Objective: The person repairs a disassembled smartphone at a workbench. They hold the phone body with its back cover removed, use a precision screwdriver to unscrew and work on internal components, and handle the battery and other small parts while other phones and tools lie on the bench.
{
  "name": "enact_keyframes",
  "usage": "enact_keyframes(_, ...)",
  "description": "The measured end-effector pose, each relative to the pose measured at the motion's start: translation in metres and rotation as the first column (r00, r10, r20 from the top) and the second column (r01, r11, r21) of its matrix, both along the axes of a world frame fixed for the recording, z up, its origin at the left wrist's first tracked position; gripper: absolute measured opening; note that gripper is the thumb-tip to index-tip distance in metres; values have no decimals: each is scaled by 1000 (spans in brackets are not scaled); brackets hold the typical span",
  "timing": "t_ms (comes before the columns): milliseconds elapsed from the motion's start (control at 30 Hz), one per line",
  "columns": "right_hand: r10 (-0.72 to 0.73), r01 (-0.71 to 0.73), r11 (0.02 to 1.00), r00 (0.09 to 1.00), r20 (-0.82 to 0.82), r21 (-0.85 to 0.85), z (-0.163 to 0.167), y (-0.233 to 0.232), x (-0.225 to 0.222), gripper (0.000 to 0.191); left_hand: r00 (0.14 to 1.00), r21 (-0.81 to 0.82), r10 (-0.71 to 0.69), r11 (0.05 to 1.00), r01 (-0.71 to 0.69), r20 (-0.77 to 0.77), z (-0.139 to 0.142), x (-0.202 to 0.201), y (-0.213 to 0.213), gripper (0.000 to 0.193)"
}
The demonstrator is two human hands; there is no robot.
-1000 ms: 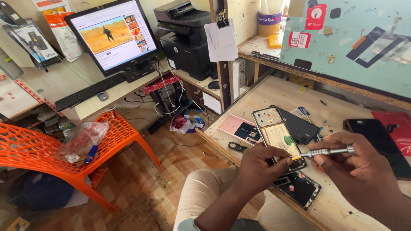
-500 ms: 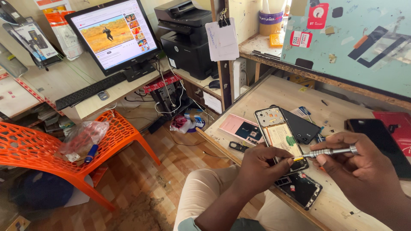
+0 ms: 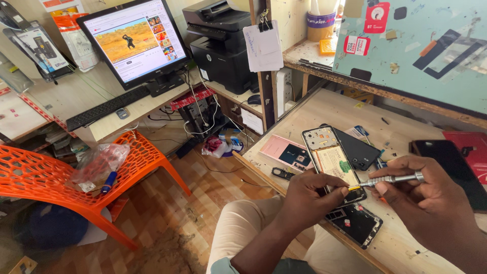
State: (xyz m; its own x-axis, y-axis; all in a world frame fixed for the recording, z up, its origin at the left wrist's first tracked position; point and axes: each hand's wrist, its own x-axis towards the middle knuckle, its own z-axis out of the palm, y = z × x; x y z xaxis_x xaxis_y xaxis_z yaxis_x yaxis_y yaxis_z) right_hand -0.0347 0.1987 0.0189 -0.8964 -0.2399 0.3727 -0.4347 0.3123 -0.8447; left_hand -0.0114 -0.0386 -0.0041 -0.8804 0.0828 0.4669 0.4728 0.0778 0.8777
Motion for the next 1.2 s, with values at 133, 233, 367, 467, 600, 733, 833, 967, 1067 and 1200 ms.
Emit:
enact_keyframes(133,13,-12,1000,1000,18,-22,-4,3,-3,39,1000,-47,6,999,-7,-22,0,0,-1,15)
enact_keyframes(233,-4,8,999,997,73,-47,-2,2,-4,40,1000,-34,-4,999,5,5,0,0,0,16)
enact_keyframes(367,111,-115,991,992,-64,-65,1,0,0,38,1000,3,-27,1000,27,9,-3,0,2,16)
enact_keyframes(467,-75,74,990,997,7,117,4,0,2,46,1000,4,-17,1000,17,1,-5,0,2,16)
enact_keyframes(600,-14,15,999,1000,-16,30,6,-2,4,41,1000,16,-25,1000,25,3,-6,-2,2,15)
enact_keyframes(733,-44,44,998,999,0,51,3,-1,3,41,1000,12,-19,1000,18,12,-7,-2,1,16)
enact_keyframes(833,16,-16,1000,999,-37,14,1,-1,1,41,1000,-8,4,1000,-4,7,-8,-3,1,17)
enact_keyframes(967,34,-33,999,999,-41,17,1,-1,2,40,999,29,-23,999,22,29,-8,-3,0,17)
enact_keyframes(1067,-96,95,995,994,48,20,3,-2,4,41,999,19,-22,1000,22,32,-8,-3,-1,16)
enact_keyframes(1200,-52,53,995,998,-19,83,2,0,2,44,1000,22,-23,999,23,-16,-7,-3,-1,14)
